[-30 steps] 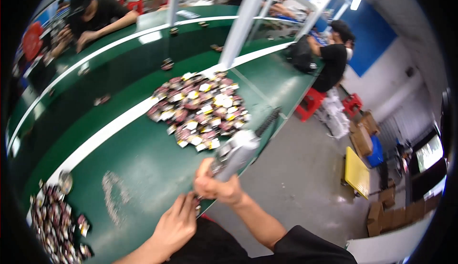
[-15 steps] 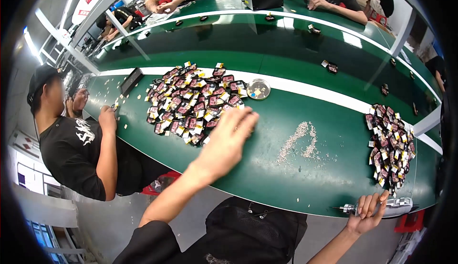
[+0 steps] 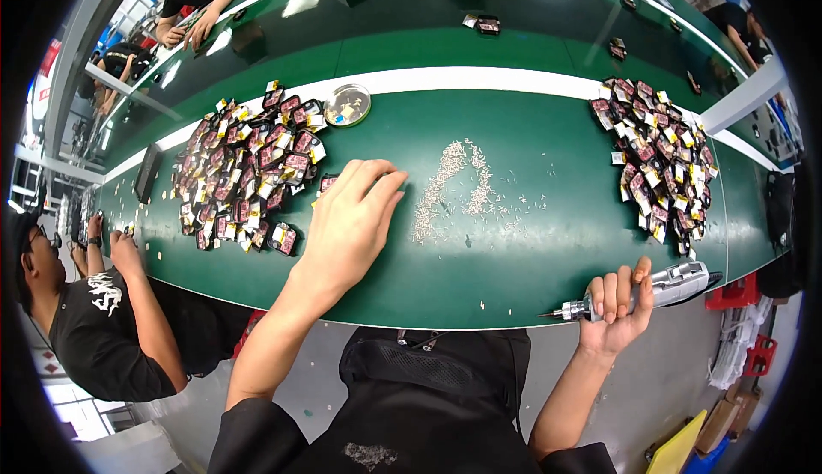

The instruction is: The worker is using an electric screwdriver to assemble small electronic components on a green conveyor belt assembly line.

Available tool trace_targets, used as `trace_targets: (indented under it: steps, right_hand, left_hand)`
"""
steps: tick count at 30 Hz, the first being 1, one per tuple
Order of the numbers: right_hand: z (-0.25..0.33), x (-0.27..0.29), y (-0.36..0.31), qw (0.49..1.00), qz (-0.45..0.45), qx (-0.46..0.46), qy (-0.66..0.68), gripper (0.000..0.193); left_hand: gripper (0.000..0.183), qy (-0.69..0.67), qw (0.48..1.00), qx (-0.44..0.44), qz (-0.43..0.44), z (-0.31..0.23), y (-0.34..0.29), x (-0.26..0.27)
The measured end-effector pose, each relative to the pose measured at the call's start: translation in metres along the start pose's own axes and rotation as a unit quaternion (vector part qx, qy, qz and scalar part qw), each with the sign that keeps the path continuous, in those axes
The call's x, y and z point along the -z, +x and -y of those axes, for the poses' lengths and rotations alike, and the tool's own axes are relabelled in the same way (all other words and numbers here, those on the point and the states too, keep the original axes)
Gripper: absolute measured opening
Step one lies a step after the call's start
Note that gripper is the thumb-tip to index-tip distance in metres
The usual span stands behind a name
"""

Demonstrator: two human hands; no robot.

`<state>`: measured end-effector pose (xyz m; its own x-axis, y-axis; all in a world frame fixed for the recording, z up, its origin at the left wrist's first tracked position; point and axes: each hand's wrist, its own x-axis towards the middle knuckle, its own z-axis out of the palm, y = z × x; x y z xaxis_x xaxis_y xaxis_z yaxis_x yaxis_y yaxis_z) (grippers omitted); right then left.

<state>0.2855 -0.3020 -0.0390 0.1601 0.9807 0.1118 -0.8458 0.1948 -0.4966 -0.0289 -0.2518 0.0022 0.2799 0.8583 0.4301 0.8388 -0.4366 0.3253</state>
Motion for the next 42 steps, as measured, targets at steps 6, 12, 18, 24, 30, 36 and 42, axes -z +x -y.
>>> trace_targets:
  steps: [6,12,18,24,30,36,42]
  right_hand:
    - [-0.002,0.003,0.003,1.0,0.009,-0.011,0.015,0.011]
    - [0.008,0.003,0.007,1.0,0.015,-0.005,0.008,0.013]
    - [0.003,0.007,0.0,0.998,0.019,-0.055,0.035,0.01]
    - [0.003,0.0,-0.007,0.995,0.005,-0.076,0.07,0.005]
    - [0.008,-0.008,-0.001,0.997,-0.009,-0.057,0.054,0.007]
    - [0.007,-0.038,-0.005,0.997,0.036,-0.032,0.059,0.008]
    - [-0.006,-0.067,-0.017,0.996,0.043,-0.027,0.072,0.008]
  left_hand:
    - [0.019,0.025,0.998,-0.051,0.041,0.005,0.02,-0.023]
    - [0.015,0.102,0.983,-0.143,0.051,0.002,0.036,-0.03]
    - [0.013,0.083,0.991,-0.098,0.04,-0.007,0.034,-0.029]
    - [0.004,-0.012,0.998,-0.005,0.054,-0.025,0.003,-0.008]
    - [0.009,-0.14,0.99,-0.028,0.014,-0.074,-0.001,0.008]
    - [0.01,-0.344,0.934,0.096,0.02,-0.1,-0.029,0.0]
    - [0.009,-0.422,0.885,0.192,0.047,-0.108,-0.054,-0.01]
